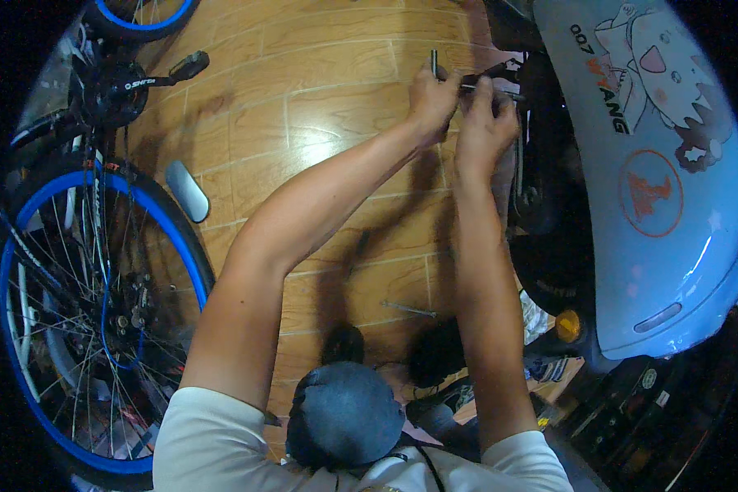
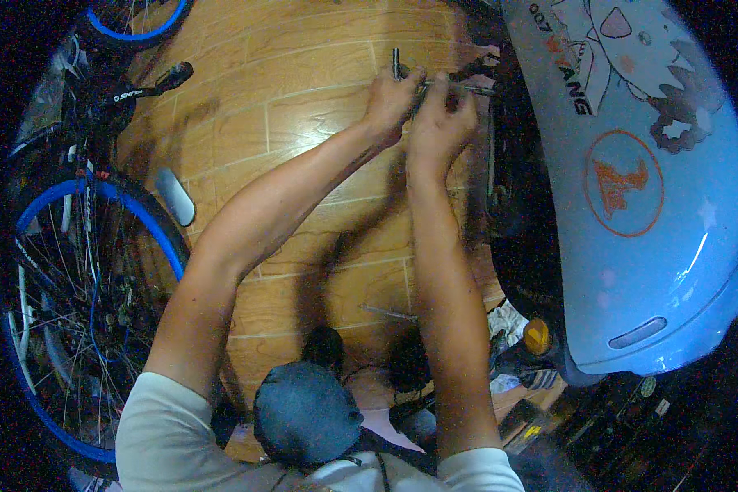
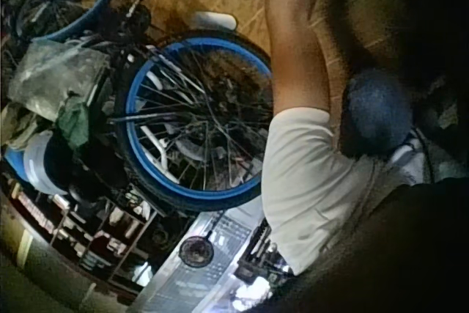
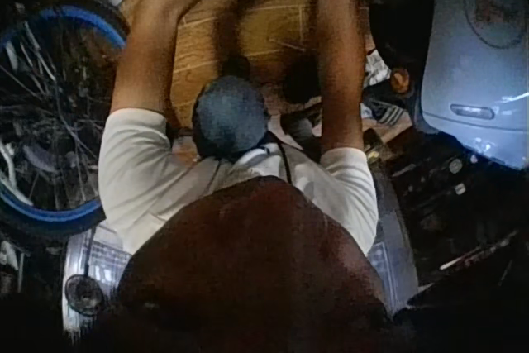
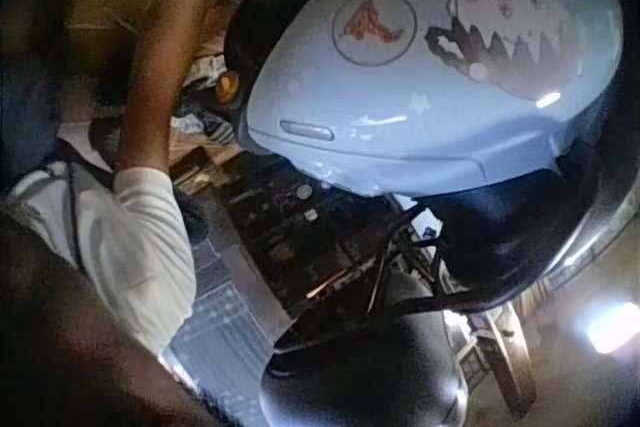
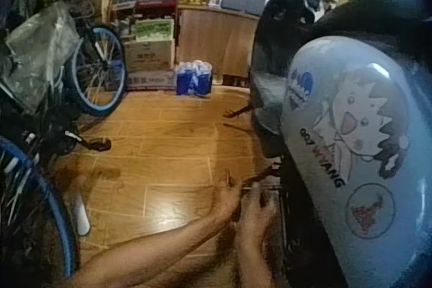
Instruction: The person removes a plastic cover from the front of a light blue scooter, then uses a T-handle wrench to loosen and tighten bolts on the scooter's front assembly. The person reattaches the cover and continues adjusting components near the headlight.
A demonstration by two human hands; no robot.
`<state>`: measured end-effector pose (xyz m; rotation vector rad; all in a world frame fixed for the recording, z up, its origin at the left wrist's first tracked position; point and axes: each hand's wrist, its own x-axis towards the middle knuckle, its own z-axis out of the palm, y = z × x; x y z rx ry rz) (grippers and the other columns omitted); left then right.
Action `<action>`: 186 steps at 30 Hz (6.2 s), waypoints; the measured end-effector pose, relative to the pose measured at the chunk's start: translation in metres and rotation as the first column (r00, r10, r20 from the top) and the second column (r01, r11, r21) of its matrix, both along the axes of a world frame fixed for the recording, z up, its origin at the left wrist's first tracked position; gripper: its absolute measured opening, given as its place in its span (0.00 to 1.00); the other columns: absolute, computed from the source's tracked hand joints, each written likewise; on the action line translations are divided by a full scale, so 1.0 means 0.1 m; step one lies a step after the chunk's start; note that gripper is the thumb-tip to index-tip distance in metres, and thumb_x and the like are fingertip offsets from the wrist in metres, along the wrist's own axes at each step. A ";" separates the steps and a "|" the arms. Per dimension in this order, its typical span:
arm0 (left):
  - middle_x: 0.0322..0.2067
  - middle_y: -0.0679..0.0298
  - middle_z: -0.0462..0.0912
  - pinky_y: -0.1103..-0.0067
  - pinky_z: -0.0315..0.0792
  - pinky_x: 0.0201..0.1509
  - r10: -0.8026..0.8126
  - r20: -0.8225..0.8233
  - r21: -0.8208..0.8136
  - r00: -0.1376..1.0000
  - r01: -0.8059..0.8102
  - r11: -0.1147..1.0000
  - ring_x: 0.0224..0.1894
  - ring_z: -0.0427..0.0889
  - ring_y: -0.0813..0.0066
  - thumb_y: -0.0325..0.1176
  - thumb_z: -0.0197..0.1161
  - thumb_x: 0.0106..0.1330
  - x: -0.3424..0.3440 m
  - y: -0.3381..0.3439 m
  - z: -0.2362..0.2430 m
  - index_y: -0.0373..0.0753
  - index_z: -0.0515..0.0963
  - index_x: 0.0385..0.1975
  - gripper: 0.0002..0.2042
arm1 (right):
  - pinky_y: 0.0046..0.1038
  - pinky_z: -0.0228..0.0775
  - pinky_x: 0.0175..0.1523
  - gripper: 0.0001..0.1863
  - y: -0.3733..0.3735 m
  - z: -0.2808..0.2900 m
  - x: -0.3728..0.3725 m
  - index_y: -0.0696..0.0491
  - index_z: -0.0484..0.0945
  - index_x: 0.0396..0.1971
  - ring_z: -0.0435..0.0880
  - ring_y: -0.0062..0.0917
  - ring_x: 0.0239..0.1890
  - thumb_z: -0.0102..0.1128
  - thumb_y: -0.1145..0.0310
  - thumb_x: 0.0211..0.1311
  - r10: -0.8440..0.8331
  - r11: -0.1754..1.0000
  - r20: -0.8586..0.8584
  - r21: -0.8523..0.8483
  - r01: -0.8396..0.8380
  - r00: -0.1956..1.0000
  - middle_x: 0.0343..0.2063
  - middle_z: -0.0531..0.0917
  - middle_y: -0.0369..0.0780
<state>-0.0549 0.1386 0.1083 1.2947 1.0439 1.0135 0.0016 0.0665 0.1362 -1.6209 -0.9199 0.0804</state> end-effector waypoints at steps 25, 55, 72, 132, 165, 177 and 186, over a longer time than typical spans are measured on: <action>0.38 0.67 0.83 0.74 0.77 0.41 -0.057 0.344 0.228 0.937 -0.025 0.973 0.39 0.80 0.78 0.31 0.56 0.74 0.06 0.08 -0.18 0.36 0.77 0.43 0.06 | 0.39 0.76 0.46 0.17 0.88 0.10 0.23 0.55 0.80 0.46 0.85 0.43 0.42 0.55 0.57 0.73 0.451 0.755 0.261 -0.621 -0.209 0.854 0.38 0.84 0.50; 0.76 0.39 0.49 0.44 0.44 0.78 0.436 -0.899 0.361 0.037 -0.500 0.788 0.78 0.43 0.31 0.52 0.62 0.67 -4.34 -0.40 -1.74 0.38 0.54 0.76 0.42 | 0.50 0.66 0.52 0.09 -2.85 -1.11 -1.60 0.53 0.84 0.34 0.80 0.42 0.32 0.60 0.64 0.70 0.836 0.529 0.274 -0.636 -0.562 0.476 0.26 0.83 0.46; 0.55 0.46 0.79 0.56 0.72 0.65 0.210 -0.902 0.031 0.378 -0.428 0.903 0.62 0.75 0.44 0.46 0.75 0.53 -3.87 -0.29 -1.66 0.37 0.72 0.61 0.36 | 0.43 0.74 0.46 0.09 -3.58 -0.94 -1.15 0.55 0.86 0.38 0.82 0.43 0.43 0.65 0.66 0.65 0.796 0.502 0.107 -0.666 -0.551 0.596 0.36 0.84 0.46; 0.51 0.62 0.83 0.66 0.83 0.52 -0.449 0.422 -0.433 0.788 0.610 0.664 0.53 0.81 0.64 0.35 0.78 0.60 0.30 -0.94 0.55 0.41 0.81 0.51 0.20 | 0.40 0.60 0.72 0.51 -1.76 0.01 0.46 0.69 0.68 0.64 0.73 0.49 0.66 0.78 0.44 0.54 -0.283 0.914 0.139 -0.261 0.311 0.949 0.64 0.74 0.59; 0.44 0.57 0.84 0.61 0.74 0.56 -0.190 0.735 -0.322 0.650 0.582 0.746 0.49 0.80 0.60 0.64 0.63 0.67 1.12 -0.34 0.15 0.39 0.79 0.54 0.32 | 0.36 0.71 0.64 0.35 -1.58 0.03 0.43 0.66 0.76 0.58 0.82 0.37 0.55 0.79 0.58 0.58 -0.372 0.909 0.187 -0.126 0.398 0.909 0.54 0.83 0.52; 0.44 0.51 0.83 0.57 0.78 0.52 -0.118 0.728 -0.369 0.676 0.530 0.763 0.46 0.83 0.58 0.71 0.60 0.65 1.32 -0.33 0.00 0.25 0.69 0.60 0.47 | 0.36 0.66 0.68 0.39 -1.52 0.11 0.33 0.68 0.73 0.61 0.79 0.39 0.58 0.79 0.59 0.58 -0.364 0.920 0.204 -0.074 0.385 0.909 0.58 0.81 0.54; 0.43 0.55 0.83 0.59 0.77 0.53 -0.073 0.701 -0.470 0.710 0.537 0.701 0.45 0.82 0.58 0.70 0.55 0.69 1.27 -0.42 0.01 0.31 0.73 0.56 0.40 | 0.37 0.66 0.69 0.40 -1.63 0.00 0.61 0.67 0.72 0.63 0.79 0.41 0.58 0.78 0.56 0.59 -0.343 0.914 0.408 -0.062 0.400 0.846 0.59 0.80 0.54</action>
